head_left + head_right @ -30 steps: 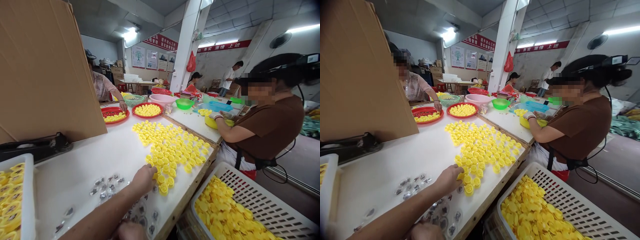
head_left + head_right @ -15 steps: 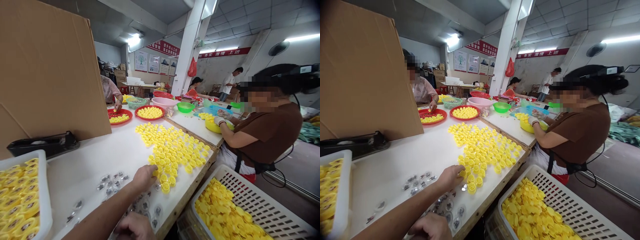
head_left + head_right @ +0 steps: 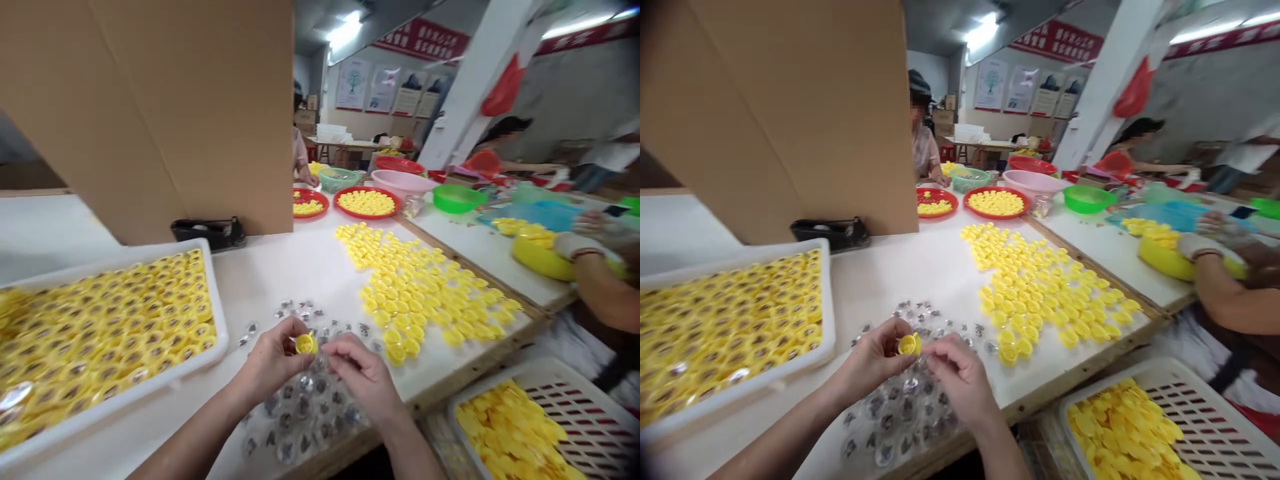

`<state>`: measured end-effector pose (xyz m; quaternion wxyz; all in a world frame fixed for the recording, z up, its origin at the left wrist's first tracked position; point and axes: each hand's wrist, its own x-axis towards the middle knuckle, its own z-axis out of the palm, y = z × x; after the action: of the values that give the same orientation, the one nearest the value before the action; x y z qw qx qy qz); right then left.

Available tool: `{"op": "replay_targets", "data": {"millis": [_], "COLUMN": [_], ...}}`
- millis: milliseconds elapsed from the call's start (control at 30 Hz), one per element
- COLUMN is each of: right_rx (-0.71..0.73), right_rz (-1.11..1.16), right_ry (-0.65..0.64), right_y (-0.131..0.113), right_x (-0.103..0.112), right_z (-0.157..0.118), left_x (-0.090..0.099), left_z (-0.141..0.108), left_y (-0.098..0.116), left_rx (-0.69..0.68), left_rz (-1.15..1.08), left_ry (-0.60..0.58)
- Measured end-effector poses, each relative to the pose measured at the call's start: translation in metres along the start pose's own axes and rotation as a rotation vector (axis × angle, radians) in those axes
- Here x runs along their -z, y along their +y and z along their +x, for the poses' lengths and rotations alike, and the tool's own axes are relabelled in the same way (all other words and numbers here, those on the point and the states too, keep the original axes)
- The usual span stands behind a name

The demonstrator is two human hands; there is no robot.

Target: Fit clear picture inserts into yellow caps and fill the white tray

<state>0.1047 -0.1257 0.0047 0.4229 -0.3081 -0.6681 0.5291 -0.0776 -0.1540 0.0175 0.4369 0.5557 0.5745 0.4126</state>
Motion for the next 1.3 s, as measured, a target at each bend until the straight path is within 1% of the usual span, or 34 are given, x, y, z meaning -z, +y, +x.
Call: {"op": "replay_targets", "data": {"millis": [33, 100, 200, 267, 333, 400, 467, 567, 633, 700, 833, 900, 1000, 1100, 1233, 1300], "right_rx": [-0.003, -0.065, -0.187, -0.221, -0.205, -0.18, -0.184, -0.199, -0.139, -0.026, 0.195, 0.263, 0.282, 0.29, 0.337, 0.348], "right_rz": [-0.023, -0.021, 0.044, 0.033, -0.026, -0.071, -0.082, -0.104, -0.18, -0.315, -0.613, -0.742, -0.887, -0.939, -0.927, -0.913], "right_ry": [-0.055, -0.157, -0.238, -0.257, -0.259, -0.245, -0.236, -0.224, -0.219, -0.217, -0.217, -0.207, -0.206, -0.203, -0.033, 0.02], "right_y": [-0.002, -0.002, 0.002, 0.005, 0.007, 0.009, 0.009, 0.007, 0.002, -0.004, -0.017, -0.021, -0.023, -0.021, -0.016, -0.014], "right_x": [-0.001, -0.008, -0.023, -0.032, -0.038, -0.041, -0.043, -0.045, -0.048, -0.052, -0.059, -0.062, -0.065, -0.067, -0.068, -0.067], "right_z": [0.007, 0.017, 0.024, 0.026, 0.027, 0.028, 0.029, 0.03, 0.03, 0.029, 0.022, 0.017, 0.008, 0.0, -0.003, -0.003], "left_x": [0.003, 0.008, 0.014, 0.018, 0.023, 0.027, 0.03, 0.032, 0.031, 0.029, 0.024, 0.021, 0.016, 0.013, 0.013, 0.013], "left_z": [-0.008, -0.019, -0.028, -0.032, -0.035, -0.039, -0.042, -0.045, -0.044, -0.043, -0.044, -0.045, -0.045, -0.045, -0.045, -0.046], "left_y": [-0.004, -0.01, -0.013, -0.013, -0.012, -0.012, -0.013, -0.018, -0.022, -0.026, -0.031, -0.032, -0.033, -0.033, -0.032, -0.032], "left_rx": [0.012, 0.045, 0.085, 0.09, 0.093, 0.095, 0.095, 0.153, 0.215, 0.246, 0.22, 0.22, 0.249, 0.237, 0.198, 0.174], "left_rz": [-0.021, -0.041, -0.039, -0.03, -0.082, -0.196, -0.33, -0.53, -0.655, -0.739, -0.817, -0.808, -0.768, -0.797, -0.836, -0.843], "left_ry": [0.009, 0.027, 0.032, 0.015, -0.023, -0.065, -0.092, -0.069, -0.017, 0.022, 0.032, 0.038, 0.031, 0.002, 0.016, 0.015]}}
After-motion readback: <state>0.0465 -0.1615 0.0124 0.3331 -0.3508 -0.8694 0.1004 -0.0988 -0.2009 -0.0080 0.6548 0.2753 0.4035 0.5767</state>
